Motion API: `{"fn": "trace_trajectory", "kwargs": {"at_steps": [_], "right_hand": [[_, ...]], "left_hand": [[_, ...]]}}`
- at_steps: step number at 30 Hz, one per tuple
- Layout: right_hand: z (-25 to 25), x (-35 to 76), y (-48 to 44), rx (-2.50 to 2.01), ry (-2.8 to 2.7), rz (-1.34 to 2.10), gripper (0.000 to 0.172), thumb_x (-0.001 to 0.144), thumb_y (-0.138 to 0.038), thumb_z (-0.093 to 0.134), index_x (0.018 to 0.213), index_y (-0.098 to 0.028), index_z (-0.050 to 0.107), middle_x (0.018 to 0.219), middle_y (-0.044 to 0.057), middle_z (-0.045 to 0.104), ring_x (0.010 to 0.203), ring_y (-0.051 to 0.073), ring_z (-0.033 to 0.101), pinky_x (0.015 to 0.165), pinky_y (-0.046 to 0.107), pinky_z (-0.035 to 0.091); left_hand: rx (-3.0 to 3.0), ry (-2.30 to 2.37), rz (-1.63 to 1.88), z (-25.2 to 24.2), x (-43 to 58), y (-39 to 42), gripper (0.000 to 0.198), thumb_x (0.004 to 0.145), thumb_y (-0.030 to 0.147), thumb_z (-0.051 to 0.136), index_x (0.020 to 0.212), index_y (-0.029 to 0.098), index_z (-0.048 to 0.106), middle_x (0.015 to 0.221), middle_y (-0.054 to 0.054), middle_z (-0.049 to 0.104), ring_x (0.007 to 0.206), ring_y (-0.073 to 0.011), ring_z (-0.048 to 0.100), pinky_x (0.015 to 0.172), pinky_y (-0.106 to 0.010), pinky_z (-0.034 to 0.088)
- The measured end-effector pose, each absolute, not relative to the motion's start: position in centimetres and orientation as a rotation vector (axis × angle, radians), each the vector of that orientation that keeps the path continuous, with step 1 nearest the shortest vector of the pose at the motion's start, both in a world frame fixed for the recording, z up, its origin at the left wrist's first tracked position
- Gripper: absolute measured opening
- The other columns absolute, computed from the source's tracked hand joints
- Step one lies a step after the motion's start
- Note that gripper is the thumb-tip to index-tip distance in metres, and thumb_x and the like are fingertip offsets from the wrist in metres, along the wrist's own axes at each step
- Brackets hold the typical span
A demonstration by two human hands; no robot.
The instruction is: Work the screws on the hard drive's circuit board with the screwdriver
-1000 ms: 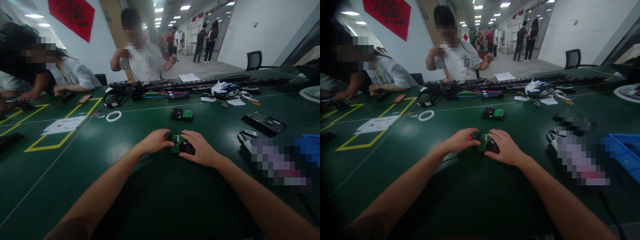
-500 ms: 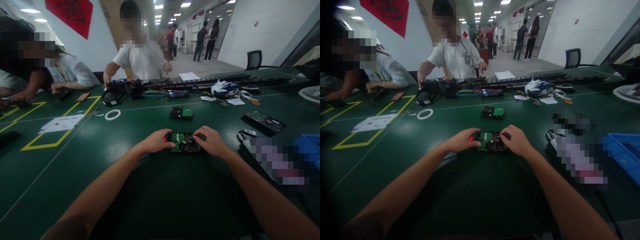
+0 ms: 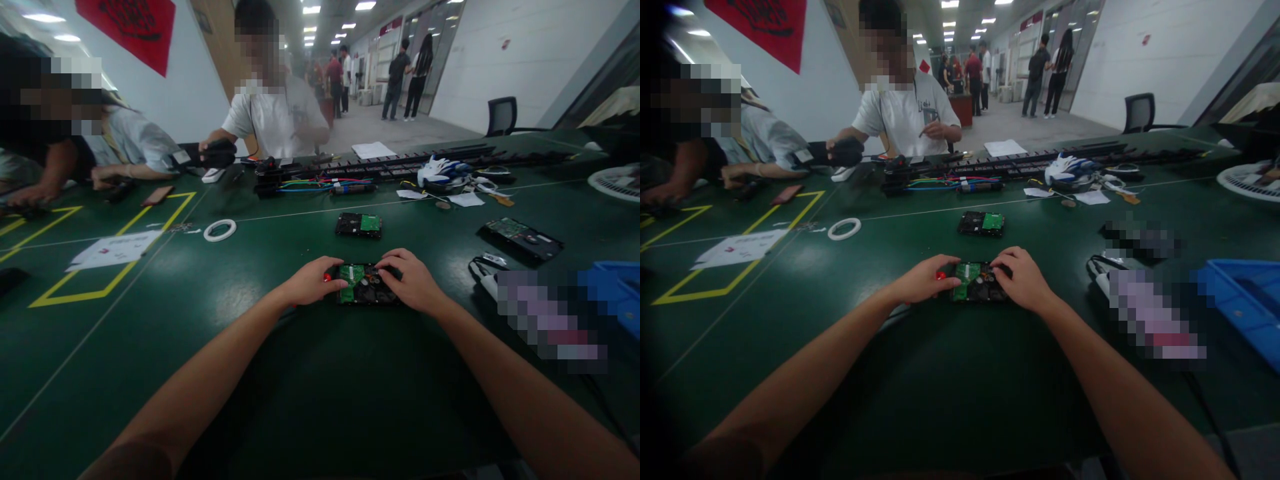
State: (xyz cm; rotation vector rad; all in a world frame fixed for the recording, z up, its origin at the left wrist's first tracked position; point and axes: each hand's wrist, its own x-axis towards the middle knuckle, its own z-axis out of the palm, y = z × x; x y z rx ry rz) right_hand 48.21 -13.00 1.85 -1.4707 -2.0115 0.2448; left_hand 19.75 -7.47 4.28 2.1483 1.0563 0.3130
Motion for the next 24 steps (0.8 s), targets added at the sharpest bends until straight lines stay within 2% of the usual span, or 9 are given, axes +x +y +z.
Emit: {"fn": "trace_trajectory", "kwargs": {"at_steps": [3,7,16,24], "right_hand": [[1.7,47.7,-12.8,-1.410,-2.040,0.277,0.019,0.098,-0.027,0.060,0.109,-0.025,0.076,0.122,0.010,0.068,0.117,0.028,0.064,0.104,0.052,0.052],[1.9,47.1,-12.5,-1.416,-2.115,0.252,0.021,0.101,-0.030,0.057,0.110,-0.024,0.075,0.114,0.010,0.069,0.111,0.027,0.064,0.100,0.049,0.053],[2.1,46.6,-13.1,-1.425,-2.256,0.173,0.025,0.103,-0.031,0.056,0.115,-0.023,0.077,0.115,0.012,0.064,0.109,0.026,0.059,0.096,0.045,0.049],[2.1,46.2,-12.5,-1.456,-2.274,0.092,0.024,0.102,-0.032,0.056,0.111,-0.025,0.077,0.110,0.011,0.064,0.105,0.028,0.059,0.092,0.048,0.048]], "left_hand": [[2.155,1.061,0.314,4.2,19.8,-7.4,0.067,0.093,0.054,0.067,0.150,0.022,0.053,0.149,-0.014,0.057,0.108,-0.0256,0.070,0.083,-0.037,0.061],[2.221,1.047,0.321,4.4,19.9,-7.5,0.062,0.094,0.051,0.067,0.147,0.019,0.057,0.145,-0.014,0.061,0.119,-0.0284,0.065,0.093,-0.040,0.059],[2.218,1.004,0.302,5.2,19.8,-8.3,0.052,0.096,0.051,0.064,0.136,0.019,0.065,0.132,-0.013,0.066,0.111,-0.0291,0.067,0.086,-0.039,0.060],[2.262,0.999,0.280,4.9,20.0,-8.0,0.053,0.094,0.053,0.066,0.136,0.020,0.063,0.131,-0.012,0.066,0.114,-0.0284,0.066,0.096,-0.042,0.057]]}}
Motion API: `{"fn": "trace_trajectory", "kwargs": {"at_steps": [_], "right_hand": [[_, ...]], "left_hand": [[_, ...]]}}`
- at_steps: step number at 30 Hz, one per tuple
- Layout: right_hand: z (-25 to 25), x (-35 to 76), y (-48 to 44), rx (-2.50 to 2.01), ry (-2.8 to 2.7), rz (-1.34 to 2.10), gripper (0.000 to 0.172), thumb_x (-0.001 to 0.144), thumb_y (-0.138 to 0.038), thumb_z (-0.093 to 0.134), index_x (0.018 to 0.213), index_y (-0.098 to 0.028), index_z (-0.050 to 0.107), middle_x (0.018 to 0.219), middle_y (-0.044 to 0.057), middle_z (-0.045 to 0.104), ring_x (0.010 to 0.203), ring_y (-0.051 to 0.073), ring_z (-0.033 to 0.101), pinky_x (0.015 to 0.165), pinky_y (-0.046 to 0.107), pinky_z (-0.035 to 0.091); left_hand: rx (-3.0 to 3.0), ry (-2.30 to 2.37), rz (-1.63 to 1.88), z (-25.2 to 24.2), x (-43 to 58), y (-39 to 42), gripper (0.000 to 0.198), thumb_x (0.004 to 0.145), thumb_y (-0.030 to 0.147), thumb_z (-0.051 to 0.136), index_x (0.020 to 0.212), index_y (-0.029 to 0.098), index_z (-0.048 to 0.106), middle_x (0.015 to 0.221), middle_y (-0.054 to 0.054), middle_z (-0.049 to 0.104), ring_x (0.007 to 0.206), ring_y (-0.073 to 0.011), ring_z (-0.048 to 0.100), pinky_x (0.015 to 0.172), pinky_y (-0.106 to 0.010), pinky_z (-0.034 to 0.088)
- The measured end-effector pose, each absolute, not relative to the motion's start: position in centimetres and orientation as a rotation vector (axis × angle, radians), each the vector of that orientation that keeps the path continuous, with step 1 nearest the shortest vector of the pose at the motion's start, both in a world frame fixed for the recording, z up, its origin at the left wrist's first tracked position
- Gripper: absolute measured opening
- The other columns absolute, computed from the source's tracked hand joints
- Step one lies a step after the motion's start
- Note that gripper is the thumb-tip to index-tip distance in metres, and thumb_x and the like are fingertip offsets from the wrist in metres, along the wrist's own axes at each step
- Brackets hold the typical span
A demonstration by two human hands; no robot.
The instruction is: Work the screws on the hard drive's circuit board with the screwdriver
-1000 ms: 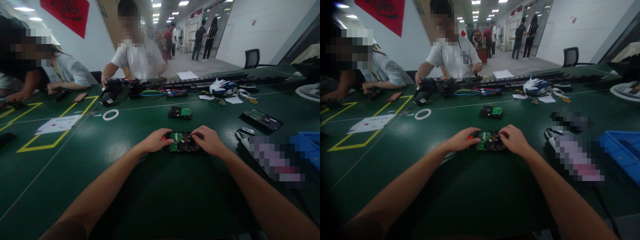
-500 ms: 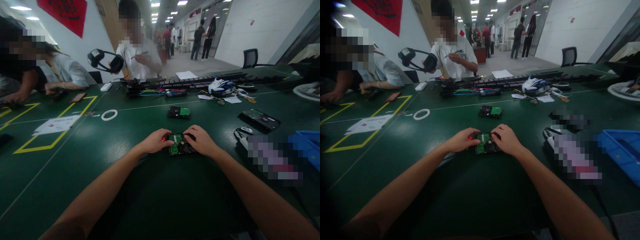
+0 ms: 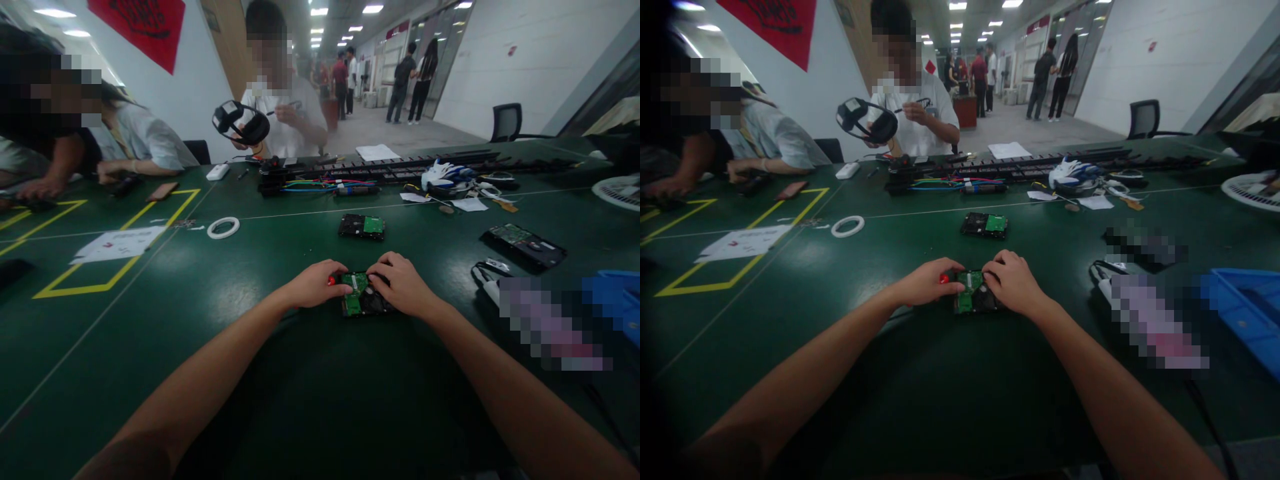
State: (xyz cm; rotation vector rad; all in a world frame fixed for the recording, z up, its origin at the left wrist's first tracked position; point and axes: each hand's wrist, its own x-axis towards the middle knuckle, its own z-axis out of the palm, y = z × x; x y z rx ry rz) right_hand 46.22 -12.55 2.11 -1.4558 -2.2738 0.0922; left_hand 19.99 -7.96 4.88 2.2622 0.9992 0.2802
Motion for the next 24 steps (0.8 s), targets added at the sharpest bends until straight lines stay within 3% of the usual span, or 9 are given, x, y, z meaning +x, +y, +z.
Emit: {"fn": "trace_trajectory", "kwargs": {"at_steps": [16,24], "right_hand": [[2.32,46.46,-12.05,-1.414,-2.205,0.227,0.018,0.099,-0.029,0.059,0.104,-0.024,0.075,0.111,0.010,0.067,0.107,0.027,0.064,0.097,0.047,0.053],[2.06,45.63,-12.13,-1.465,-2.163,0.298,0.017,0.095,-0.035,0.068,0.106,-0.022,0.073,0.117,0.011,0.069,0.113,0.030,0.063,0.099,0.052,0.051]], "left_hand": [[2.387,1.015,0.254,4.13,20.27,-7.75,0.061,0.091,0.059,0.066,0.135,0.017,0.063,0.131,-0.013,0.065,0.120,-0.0286,0.063,0.105,-0.042,0.051],[2.207,1.247,0.222,4.53,20.41,-8.47,0.063,0.084,0.062,0.072,0.127,0.017,0.065,0.116,-0.013,0.073,0.104,-0.0302,0.070,0.086,-0.041,0.055]]}}
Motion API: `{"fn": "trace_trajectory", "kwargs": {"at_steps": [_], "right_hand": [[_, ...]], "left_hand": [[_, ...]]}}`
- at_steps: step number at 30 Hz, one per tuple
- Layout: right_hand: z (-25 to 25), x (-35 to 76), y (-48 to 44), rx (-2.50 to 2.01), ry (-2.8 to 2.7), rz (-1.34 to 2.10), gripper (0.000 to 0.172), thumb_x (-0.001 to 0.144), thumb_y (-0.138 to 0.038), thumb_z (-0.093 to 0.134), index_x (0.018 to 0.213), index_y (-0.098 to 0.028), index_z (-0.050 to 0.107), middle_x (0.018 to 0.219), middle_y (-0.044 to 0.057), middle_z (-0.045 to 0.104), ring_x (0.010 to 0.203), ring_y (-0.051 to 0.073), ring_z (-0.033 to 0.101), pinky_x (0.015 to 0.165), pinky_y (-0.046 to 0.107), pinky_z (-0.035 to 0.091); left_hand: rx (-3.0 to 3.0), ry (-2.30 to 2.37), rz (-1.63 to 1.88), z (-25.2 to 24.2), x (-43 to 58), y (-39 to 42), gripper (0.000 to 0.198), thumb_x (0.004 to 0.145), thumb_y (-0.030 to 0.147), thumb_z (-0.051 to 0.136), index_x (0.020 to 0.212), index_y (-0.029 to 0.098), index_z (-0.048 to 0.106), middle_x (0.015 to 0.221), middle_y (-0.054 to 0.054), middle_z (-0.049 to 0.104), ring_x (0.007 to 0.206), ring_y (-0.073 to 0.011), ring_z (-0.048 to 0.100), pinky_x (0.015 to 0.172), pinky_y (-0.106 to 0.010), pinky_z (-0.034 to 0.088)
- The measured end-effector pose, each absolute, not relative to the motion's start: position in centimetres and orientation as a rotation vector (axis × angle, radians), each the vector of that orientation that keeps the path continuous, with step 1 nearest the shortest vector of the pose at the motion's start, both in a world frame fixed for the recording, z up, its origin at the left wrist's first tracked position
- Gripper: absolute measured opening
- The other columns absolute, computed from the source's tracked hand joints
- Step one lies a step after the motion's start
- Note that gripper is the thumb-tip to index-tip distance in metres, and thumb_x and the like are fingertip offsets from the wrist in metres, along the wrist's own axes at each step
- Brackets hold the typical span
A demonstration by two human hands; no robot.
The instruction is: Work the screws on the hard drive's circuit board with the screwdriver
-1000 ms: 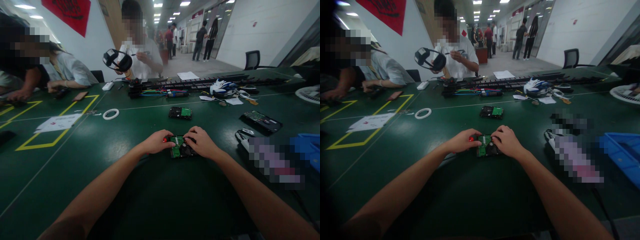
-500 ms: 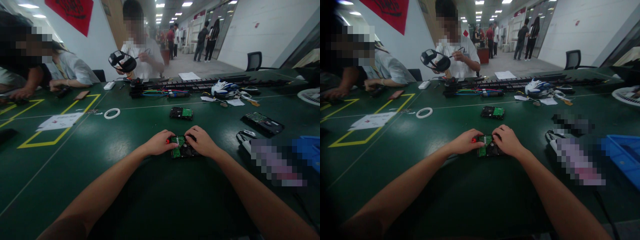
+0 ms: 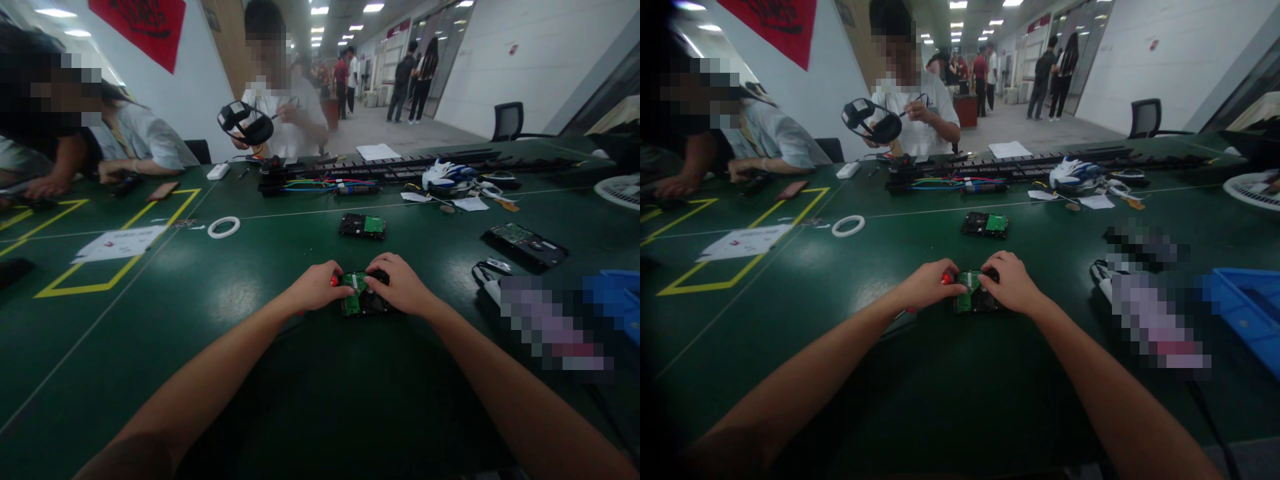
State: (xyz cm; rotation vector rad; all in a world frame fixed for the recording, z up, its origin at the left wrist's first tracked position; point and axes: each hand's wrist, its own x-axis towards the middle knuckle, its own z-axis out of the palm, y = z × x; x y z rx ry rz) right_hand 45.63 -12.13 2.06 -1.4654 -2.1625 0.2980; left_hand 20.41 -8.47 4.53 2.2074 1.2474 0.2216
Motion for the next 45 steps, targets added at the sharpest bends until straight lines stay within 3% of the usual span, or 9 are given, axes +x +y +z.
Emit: {"fn": "trace_trajectory", "kwargs": {"at_steps": [9,17,19,22,24,31,36,40,45], "right_hand": [[1.7,45.5,-11.9,-1.531,-2.103,0.389,0.015,0.093,-0.034,0.068,0.103,-0.022,0.069,0.115,0.010,0.070,0.110,0.028,0.063,0.097,0.050,0.050],[3.3,44.6,-12.4,-1.533,-2.171,0.438,0.027,0.096,-0.043,0.065,0.112,-0.022,0.069,0.123,0.012,0.069,0.119,0.031,0.063,0.102,0.053,0.049],[4.0,45.2,-12.7,-1.515,-2.227,0.516,0.046,0.094,-0.054,0.067,0.126,-0.021,0.066,0.134,0.015,0.065,0.125,0.033,0.062,0.107,0.055,0.048],[4.7,46.8,-13.3,-1.493,-2.398,0.672,0.120,0.065,-0.073,0.086,0.161,-0.019,0.037,0.162,0.020,0.045,0.146,0.041,0.046,0.119,0.060,0.038],[4.7,47.6,-13.6,-1.465,-2.493,0.703,0.136,0.057,-0.074,0.089,0.165,-0.018,0.029,0.169,0.019,0.035,0.154,0.044,0.034,0.125,0.061,0.030],[5.3,46.5,-15.2,-1.660,-2.308,0.687,0.111,0.065,-0.065,0.087,0.156,-0.018,0.045,0.155,0.020,0.053,0.143,0.045,0.048,0.122,0.063,0.034],[7.8,46.0,-16.0,-1.837,-1.611,1.307,0.102,0.067,-0.072,0.085,0.147,-0.020,0.050,0.144,0.021,0.062,0.124,0.040,0.065,0.109,0.059,0.051],[8.1,47.0,-15.8,-1.519,-1.054,1.884,0.082,0.085,-0.078,0.063,0.144,-0.021,0.054,0.136,0.019,0.069,0.119,0.036,0.070,0.111,0.059,0.049],[6.4,48.7,-15.7,-1.246,-0.689,2.055,0.087,0.091,-0.079,0.051,0.158,-0.027,0.036,0.137,0.015,0.070,0.120,0.035,0.071,0.115,0.060,0.045]], "left_hand": [[1.870,1.266,0.289,4.7,20.6,-8.5,0.049,0.085,0.048,0.076,0.121,0.017,0.062,0.101,-0.008,0.074,0.063,-0.0159,0.068,0.053,-0.029,0.052],[1.636,1.256,0.279,3.9,20.3,-7.6,0.041,0.088,0.049,0.075,0.111,0.018,0.059,0.068,0.002,0.061,0.053,-0.0109,0.055,0.048,-0.022,0.041],[1.593,1.215,0.264,3.7,19.6,-7.0,0.042,0.087,0.048,0.075,0.113,0.019,0.059,0.066,0.003,0.060,0.053,-0.0102,0.053,0.049,-0.023,0.040],[1.563,1.202,0.250,3.6,17.4,-6.1,0.043,0.085,0.046,0.076,0.114,0.019,0.059,0.066,0.004,0.058,0.053,-0.0101,0.052,0.051,-0.023,0.039],[1.559,1.223,0.240,3.5,15.5,-5.6,0.043,0.084,0.047,0.076,0.113,0.020,0.059,0.065,0.005,0.057,0.052,-0.0102,0.050,0.051,-0.023,0.037],[1.633,1.268,0.141,4.0,10.8,-5.4,0.043,0.084,0.051,0.073,0.112,0.020,0.061,0.066,0.003,0.057,0.055,-0.0131,0.052,0.052,-0.025,0.040],[1.775,1.305,0.046,4.9,10.6,-5.7,0.046,0.084,0.052,0.071,0.115,0.018,0.064,0.078,-0.002,0.064,0.061,-0.0155,0.058,0.054,-0.027,0.044],[1.806,1.323,0.016,5.4,10.8,-6.0,0.046,0.085,0.051,0.071,0.117,0.018,0.065,0.083,-0.004,0.066,0.064,-0.0162,0.060,0.054,-0.026,0.046],[1.823,1.318,0.009,5.5,10.9,-6.0,0.047,0.085,0.051,0.071,0.117,0.017,0.065,0.085,-0.005,0.066,0.063,-0.0161,0.059,0.053,-0.027,0.045]]}}
